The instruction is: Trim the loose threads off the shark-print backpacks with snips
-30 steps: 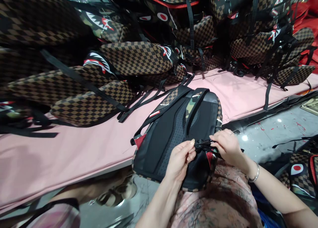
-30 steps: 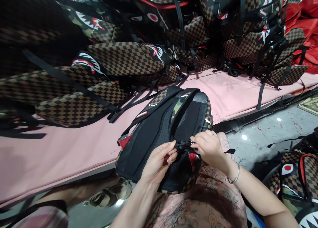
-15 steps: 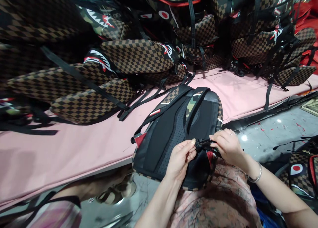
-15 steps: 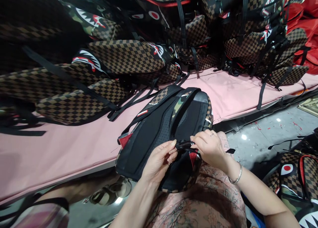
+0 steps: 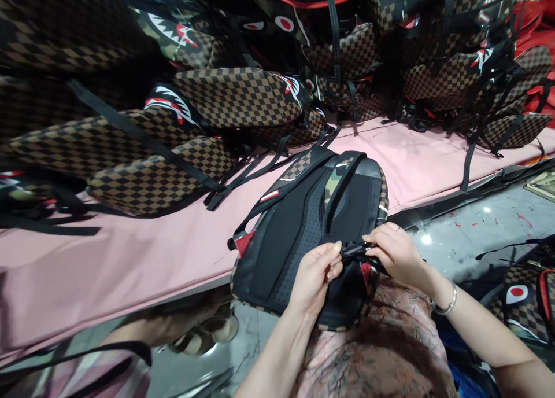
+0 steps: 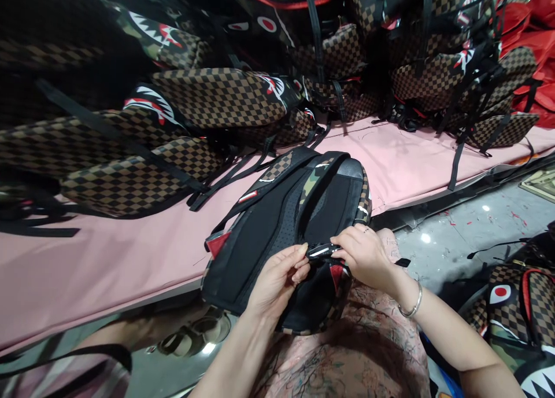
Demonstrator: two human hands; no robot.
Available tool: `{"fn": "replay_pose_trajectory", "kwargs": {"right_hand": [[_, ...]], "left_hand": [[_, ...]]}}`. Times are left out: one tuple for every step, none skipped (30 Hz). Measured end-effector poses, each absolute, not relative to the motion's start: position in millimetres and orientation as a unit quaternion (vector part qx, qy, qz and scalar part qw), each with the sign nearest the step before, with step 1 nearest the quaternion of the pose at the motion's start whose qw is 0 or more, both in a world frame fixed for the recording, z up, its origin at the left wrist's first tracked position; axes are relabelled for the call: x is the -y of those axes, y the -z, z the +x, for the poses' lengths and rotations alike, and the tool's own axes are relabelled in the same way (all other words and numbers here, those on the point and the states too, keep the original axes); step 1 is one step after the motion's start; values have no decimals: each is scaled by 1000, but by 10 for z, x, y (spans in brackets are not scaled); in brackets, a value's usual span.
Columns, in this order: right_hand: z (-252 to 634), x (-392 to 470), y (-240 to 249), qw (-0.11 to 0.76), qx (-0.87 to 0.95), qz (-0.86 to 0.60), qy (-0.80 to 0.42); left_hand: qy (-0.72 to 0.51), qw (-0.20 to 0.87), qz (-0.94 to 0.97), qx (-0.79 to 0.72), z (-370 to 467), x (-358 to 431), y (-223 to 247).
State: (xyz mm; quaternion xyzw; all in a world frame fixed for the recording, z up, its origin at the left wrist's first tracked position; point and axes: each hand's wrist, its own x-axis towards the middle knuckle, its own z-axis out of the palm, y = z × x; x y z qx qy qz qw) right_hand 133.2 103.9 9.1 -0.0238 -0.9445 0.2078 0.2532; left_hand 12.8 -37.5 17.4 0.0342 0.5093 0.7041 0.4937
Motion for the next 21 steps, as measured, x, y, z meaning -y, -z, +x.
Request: {"fn": "replay_pose_trajectory", "kwargs": {"right_hand": [[1332, -1040, -89, 253, 944, -24, -211], [1333, -1038, -90, 254, 943, -24, -213], [1332, -1034, -93, 255, 943, -26, -214], [1331, -1027, -99, 257, 942, -29, -212], [1330, -1018, -107, 258, 943, -33, -210], [1328, -1009, -115, 257, 943, -37, -208], [1325, -1000, -123, 255, 943, -40, -208], [1322, -993, -129, 252, 944, -42, -210], [1318, -987, -133, 248, 944, -43, -213], [1315, -982, -136, 244, 944, -43, -216], [1313, -979, -138, 241, 945, -45, -219], [1311, -977, -140, 239, 945, -47, -219], [1311, -974, -146, 238, 946, -49, -215], [1313, -970, -154, 235, 948, -51, -208], [1316, -965, -167, 233, 951, -53, -197], [1321, -958, -184, 229, 954, -55, -184], [1327, -949, -203, 224, 958, -55, -169], [1333, -939, -224, 218, 962, -56, -155], [1339, -927, -245, 214, 965, -58, -140], [1344, -916, -265, 211, 967, -61, -127], [1348, -904, -282, 209, 969, -64, -114]], "left_hand": [[-704, 495, 35, -509, 126, 373, -174], [-703, 496, 37, -508, 126, 370, -176], [-702, 497, 38, -508, 126, 368, -178], [-702, 498, 39, -508, 126, 365, -181], [-703, 496, 39, -508, 128, 364, -184], [-704, 494, 39, -509, 131, 364, -186], [-705, 492, 39, -510, 134, 365, -187], [-705, 491, 39, -511, 136, 366, -187], [-704, 491, 40, -512, 138, 369, -185], [-703, 492, 41, -512, 139, 371, -183], [-702, 493, 42, -513, 139, 372, -180], [-701, 494, 42, -512, 138, 373, -179], [-702, 494, 42, -512, 136, 373, -179], [-703, 493, 42, -511, 135, 371, -181], [-704, 492, 41, -510, 134, 370, -184], [-705, 492, 40, -510, 134, 368, -188], [-705, 491, 39, -510, 134, 366, -192], [-704, 491, 38, -511, 135, 365, -196], [-703, 492, 36, -512, 136, 364, -198], [-702, 493, 35, -513, 137, 364, -200], [-701, 494, 33, -513, 137, 363, -201]]}}
